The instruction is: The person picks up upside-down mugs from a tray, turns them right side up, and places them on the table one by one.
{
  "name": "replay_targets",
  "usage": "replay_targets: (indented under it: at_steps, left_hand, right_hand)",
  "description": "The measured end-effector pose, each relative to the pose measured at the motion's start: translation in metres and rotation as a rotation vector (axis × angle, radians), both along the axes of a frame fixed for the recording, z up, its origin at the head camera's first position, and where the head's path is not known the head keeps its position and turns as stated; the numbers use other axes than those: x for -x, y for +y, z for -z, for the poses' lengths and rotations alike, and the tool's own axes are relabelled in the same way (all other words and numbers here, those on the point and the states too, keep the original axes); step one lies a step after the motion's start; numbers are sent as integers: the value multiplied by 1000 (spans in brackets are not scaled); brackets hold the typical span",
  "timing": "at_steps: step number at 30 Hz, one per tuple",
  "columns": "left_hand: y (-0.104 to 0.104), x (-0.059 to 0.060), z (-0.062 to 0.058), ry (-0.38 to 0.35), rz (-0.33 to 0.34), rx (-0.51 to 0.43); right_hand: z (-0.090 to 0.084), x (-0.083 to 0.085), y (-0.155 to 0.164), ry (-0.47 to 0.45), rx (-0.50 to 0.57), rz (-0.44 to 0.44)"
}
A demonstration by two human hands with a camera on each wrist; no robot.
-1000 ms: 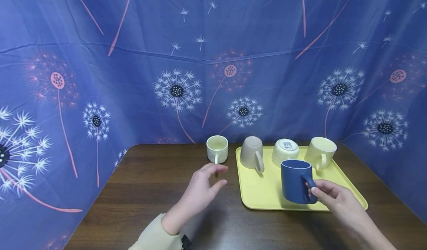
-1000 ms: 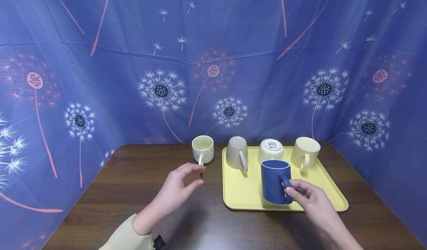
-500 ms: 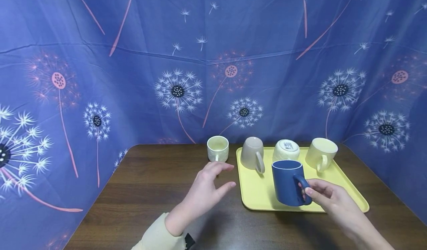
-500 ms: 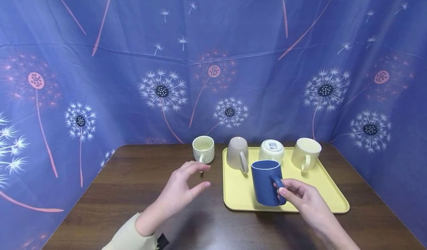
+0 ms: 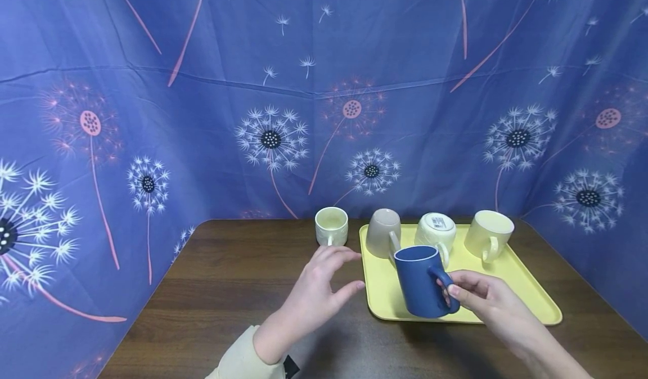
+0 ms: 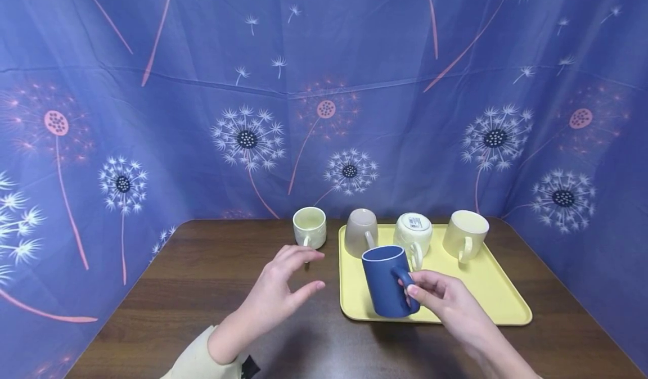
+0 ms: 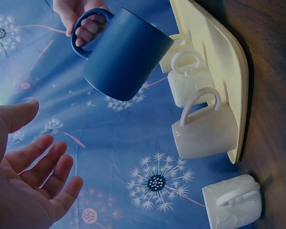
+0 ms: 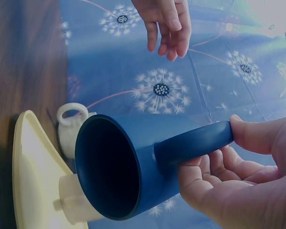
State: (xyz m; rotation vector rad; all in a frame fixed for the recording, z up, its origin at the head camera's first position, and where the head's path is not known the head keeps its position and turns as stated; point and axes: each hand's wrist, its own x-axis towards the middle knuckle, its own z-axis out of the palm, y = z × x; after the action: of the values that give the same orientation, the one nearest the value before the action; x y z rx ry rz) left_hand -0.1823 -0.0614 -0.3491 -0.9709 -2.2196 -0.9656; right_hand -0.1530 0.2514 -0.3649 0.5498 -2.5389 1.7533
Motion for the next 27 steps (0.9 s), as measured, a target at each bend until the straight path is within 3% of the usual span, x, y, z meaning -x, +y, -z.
replay_targets:
  at_steps: [9,17,27]
  left_hand:
    - [3,-2,-2,11,26,12]
    - [7,1,-1,57,56,21]
    - [12,2,-2,58,96,73]
  right_hand:
    - [-6,0,-12,-27,0,-43]
    - [-10,1,-20,-54,26,-140]
    - [-16,3,-29,-97,3,-225]
